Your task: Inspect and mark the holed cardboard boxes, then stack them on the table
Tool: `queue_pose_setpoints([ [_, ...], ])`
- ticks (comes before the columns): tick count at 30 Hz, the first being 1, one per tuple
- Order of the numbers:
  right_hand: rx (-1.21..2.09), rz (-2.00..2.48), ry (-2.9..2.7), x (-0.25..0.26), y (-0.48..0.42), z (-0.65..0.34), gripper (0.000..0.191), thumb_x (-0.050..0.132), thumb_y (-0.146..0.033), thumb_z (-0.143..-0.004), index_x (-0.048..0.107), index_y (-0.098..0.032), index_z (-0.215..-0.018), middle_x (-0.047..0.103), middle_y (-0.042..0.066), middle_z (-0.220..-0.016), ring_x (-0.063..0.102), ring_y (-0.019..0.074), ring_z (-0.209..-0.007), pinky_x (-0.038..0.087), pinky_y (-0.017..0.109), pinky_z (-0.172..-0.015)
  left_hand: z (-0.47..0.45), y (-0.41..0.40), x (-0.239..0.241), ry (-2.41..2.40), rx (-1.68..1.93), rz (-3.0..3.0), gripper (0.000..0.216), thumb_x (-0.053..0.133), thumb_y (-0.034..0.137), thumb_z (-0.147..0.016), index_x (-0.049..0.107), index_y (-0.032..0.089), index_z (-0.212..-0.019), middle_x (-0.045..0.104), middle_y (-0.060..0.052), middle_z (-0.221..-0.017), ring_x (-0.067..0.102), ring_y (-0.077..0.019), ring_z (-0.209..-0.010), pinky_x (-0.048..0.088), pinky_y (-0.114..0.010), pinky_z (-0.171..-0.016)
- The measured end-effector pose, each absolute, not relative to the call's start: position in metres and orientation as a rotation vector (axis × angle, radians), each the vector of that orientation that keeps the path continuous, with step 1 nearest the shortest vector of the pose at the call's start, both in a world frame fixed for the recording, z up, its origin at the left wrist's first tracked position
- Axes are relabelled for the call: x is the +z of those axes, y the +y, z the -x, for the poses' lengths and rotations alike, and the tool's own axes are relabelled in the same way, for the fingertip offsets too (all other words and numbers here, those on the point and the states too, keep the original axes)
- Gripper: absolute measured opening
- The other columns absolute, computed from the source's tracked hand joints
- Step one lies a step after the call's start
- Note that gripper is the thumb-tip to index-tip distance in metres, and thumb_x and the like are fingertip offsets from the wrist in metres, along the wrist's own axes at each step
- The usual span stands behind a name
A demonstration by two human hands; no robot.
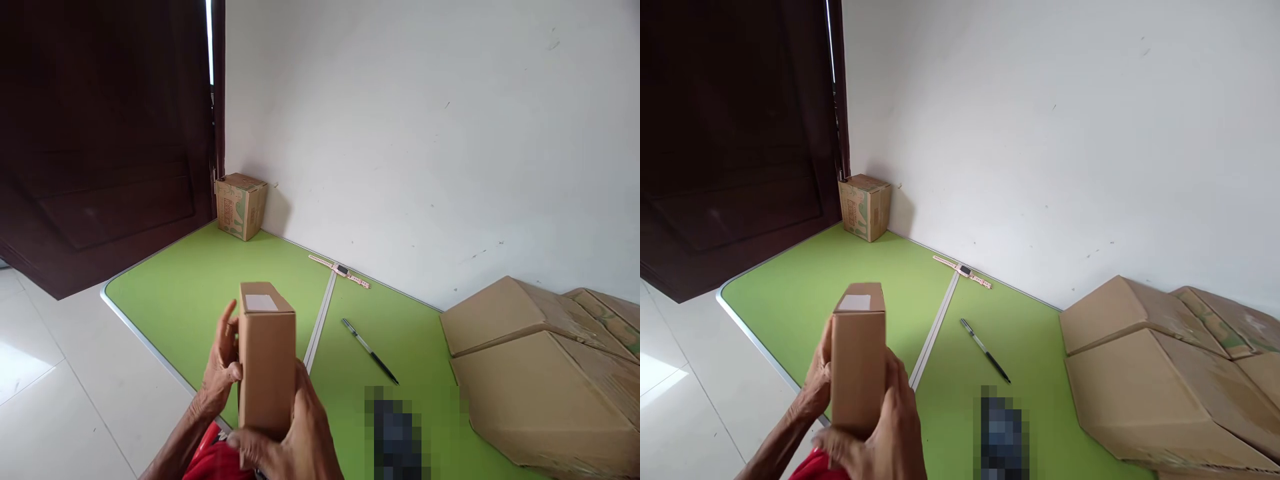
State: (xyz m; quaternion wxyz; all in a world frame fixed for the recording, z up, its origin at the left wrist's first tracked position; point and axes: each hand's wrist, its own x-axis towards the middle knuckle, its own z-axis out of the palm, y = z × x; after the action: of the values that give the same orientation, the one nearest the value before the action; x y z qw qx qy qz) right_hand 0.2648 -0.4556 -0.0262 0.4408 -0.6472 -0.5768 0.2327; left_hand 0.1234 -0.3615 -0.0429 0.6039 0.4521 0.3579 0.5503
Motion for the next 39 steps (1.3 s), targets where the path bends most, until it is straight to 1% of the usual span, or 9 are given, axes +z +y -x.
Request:
queue_pose_setpoints([
  [2, 0.559, 1.627, -1.324, -0.022, -0.437, -0.275, 0.083, 0.085, -0.047, -0.074, 0.055, -0.023, -0.147, 0.076, 0.017, -0.129, 0.077, 0.0387, -0.113, 0.069, 0.045, -0.084, -0.120, -0.346, -0.047, 0.913, 1.470, -1.217, 0.132, 0.092, 0.085, -0.057, 0.037, 0.039, -0.168, 0.053, -0.014, -0.162, 0.050, -0.0450, -0.150, 0.047, -0.059, -0.121],
  [5, 0.504, 1.536, -1.322, -0.029, -0.416, -0.292, 0.071, 0.074, -0.042, -0.085, 0.051, -0.021, -0.149, 0.073, 0.019, -0.136, 0.075, 0.0341, -0.120, 0.066, 0.044, -0.097, -0.113, -0.336, -0.060, 1.071, 1.610, -1.537, 0.113, 0.093, 0.071, -0.073, 0.039, 0.040, -0.167, 0.052, -0.014, -0.156, 0.050, -0.0422, -0.148, 0.045, -0.060, -0.121],
  [9, 0.678, 1.455, -1.419, -0.060, -0.412, -0.316, 0.062, 0.072, -0.041, -0.094, 0.056, -0.021, -0.151, 0.073, 0.018, -0.137, 0.076, 0.0317, -0.121, 0.066, 0.042, -0.099, -0.101, -0.345, -0.082, 1.194, 1.482, -1.774, 0.096, 0.083, 0.062, -0.090, 0.033, 0.039, -0.169, 0.053, -0.015, -0.153, 0.056, -0.0380, -0.140, 0.055, -0.056, -0.112],
  [14, 0.626, 1.582, -1.396, -0.102, -0.415, -0.325, 0.060, 0.072, -0.052, -0.096, 0.062, -0.019, -0.145, 0.073, 0.021, -0.137, 0.075, 0.0361, -0.123, 0.068, 0.046, -0.095, -0.091, -0.344, -0.102, 1.315, 1.169, -1.913, 0.071, 0.066, 0.070, -0.099, 0.047, 0.035, -0.157, 0.061, -0.015, -0.142, 0.067, -0.0355, -0.127, 0.065, -0.049, -0.097],
  [18, 0.541, 1.523, -1.461, -0.112, -0.362, -0.298, 0.047, 0.068, -0.051, -0.101, 0.066, -0.018, -0.135, 0.074, 0.021, -0.127, 0.075, 0.0345, -0.119, 0.066, 0.047, -0.098, -0.071, -0.296, -0.109, 1.477, 1.106, -1.869, 0.069, 0.059, 0.074, -0.101, 0.050, 0.026, -0.149, 0.065, -0.016, -0.132, 0.070, -0.0358, -0.116, 0.065, -0.053, -0.093],
  [20, 0.522, 1.446, -1.504, -0.113, -0.313, -0.275, 0.048, 0.062, -0.046, -0.104, 0.060, -0.017, -0.142, 0.071, 0.023, -0.130, 0.073, 0.0342, -0.122, 0.066, 0.046, -0.096, -0.054, -0.253, -0.109, 1.532, 1.106, -1.847, 0.064, 0.061, 0.072, -0.100, 0.052, 0.024, -0.142, 0.065, -0.015, -0.127, 0.070, -0.0352, -0.112, 0.064, -0.055, -0.094],
  [23, 0.467, 1.413, -1.549, -0.118, -0.230, -0.241, 0.054, 0.051, -0.036, -0.105, 0.048, -0.013, -0.154, 0.062, 0.028, -0.142, 0.066, 0.0367, -0.132, 0.059, 0.053, -0.108, -0.032, -0.178, -0.106, 1.626, 1.101, -1.822, 0.063, 0.062, 0.069, -0.098, 0.054, 0.021, -0.138, 0.064, -0.015, -0.122, 0.068, -0.0362, -0.113, 0.064, -0.055, -0.092],
  [32, 0.496, 1.571, -1.678, -0.129, -0.090, -0.205, 0.067, 0.043, -0.008, -0.097, 0.037, -0.001, -0.163, 0.051, 0.034, -0.156, 0.052, 0.0405, -0.147, 0.046, 0.059, -0.121, -0.038, -0.042, -0.104, 1.989, 0.997, -1.797, 0.052, 0.067, 0.049, -0.104, 0.058, 0.020, -0.145, 0.063, -0.013, -0.141, 0.064, -0.0322, -0.123, 0.053, -0.055, -0.105],
  [39, 0.518, 1.577, -1.833, -0.117, -0.077, -0.215, 0.066, 0.040, -0.006, -0.096, 0.038, 0.010, -0.161, 0.048, 0.034, -0.164, 0.043, 0.0379, -0.156, 0.033, 0.055, -0.132, -0.057, -0.020, -0.096, 2.135, 0.815, -1.909, 0.079, 0.054, 0.054, -0.103, 0.038, 0.003, -0.161, 0.059, -0.030, -0.146, 0.054, -0.0451, -0.135, 0.043, -0.057, -0.113],
])
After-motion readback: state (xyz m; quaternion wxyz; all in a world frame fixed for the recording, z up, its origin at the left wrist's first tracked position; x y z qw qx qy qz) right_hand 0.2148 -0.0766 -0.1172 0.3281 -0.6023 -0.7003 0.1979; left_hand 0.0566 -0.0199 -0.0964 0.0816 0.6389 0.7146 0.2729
